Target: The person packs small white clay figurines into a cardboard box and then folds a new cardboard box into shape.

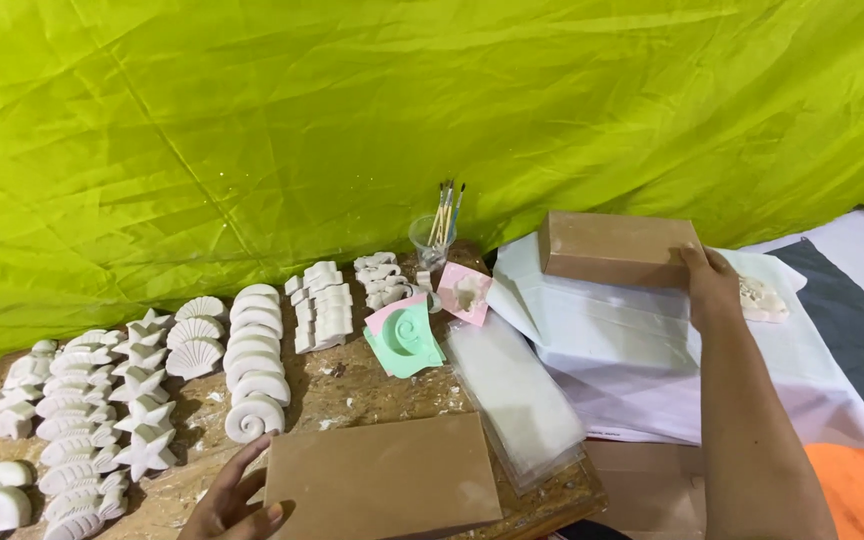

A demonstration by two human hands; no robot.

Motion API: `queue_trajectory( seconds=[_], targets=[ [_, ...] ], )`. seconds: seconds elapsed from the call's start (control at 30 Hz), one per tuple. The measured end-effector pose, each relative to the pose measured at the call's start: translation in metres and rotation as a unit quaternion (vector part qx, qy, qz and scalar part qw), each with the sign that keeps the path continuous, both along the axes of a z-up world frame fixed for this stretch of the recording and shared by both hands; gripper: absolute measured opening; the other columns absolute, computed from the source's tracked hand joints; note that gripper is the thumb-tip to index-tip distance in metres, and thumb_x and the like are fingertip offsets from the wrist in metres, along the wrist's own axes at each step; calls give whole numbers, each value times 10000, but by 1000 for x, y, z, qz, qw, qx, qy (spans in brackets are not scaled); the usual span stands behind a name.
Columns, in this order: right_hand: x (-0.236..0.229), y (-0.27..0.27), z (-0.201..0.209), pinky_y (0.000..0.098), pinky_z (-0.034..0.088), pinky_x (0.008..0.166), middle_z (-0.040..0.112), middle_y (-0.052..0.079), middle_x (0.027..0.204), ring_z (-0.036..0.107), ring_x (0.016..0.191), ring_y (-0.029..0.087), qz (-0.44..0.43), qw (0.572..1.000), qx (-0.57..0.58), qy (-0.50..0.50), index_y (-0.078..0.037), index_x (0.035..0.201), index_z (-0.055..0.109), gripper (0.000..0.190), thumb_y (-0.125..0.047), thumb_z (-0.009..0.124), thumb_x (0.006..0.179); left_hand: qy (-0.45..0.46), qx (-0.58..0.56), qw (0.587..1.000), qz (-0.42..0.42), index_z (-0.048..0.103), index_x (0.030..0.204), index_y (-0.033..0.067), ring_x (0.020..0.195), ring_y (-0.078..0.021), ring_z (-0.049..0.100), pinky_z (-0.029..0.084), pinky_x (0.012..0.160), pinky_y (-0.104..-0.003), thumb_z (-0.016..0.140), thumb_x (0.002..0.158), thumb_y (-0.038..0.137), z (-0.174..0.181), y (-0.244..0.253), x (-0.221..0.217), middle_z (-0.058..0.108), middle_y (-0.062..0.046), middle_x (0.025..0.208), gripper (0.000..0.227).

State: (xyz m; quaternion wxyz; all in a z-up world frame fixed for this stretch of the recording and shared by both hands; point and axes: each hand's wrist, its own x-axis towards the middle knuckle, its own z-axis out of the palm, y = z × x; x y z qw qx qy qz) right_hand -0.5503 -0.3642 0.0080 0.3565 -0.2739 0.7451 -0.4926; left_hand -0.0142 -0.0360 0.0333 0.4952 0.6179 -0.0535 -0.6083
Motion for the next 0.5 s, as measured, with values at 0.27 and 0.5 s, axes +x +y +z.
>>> queue_trajectory(
  seconds=[0.27, 0.5],
  targets=[
    [20, 22, 31, 467, 375, 1120, 465, 100, 1539, 434, 1380, 333, 43, 989, 93, 102, -161, 1498, 523, 616, -485, 587, 978, 55, -92, 993, -42, 482, 1557, 60, 1229, -537, 607, 435, 1021, -600, 551, 795, -234, -29, -6, 1, 624, -369, 1385, 820],
    [-1, -1, -7, 532, 403, 1038, 553, 194, 1446, 503, 1300, 421, 93, 963, 45, 248, -53, 1483, 524, 593, -477, 462, 1073, 46, -81, 992, -80, 458, 1573, 143, 1257, -492, 612, 473, 1032, -584, 575, 826, -146, -24, -6, 1, 613, -325, 1412, 809]
  ],
)
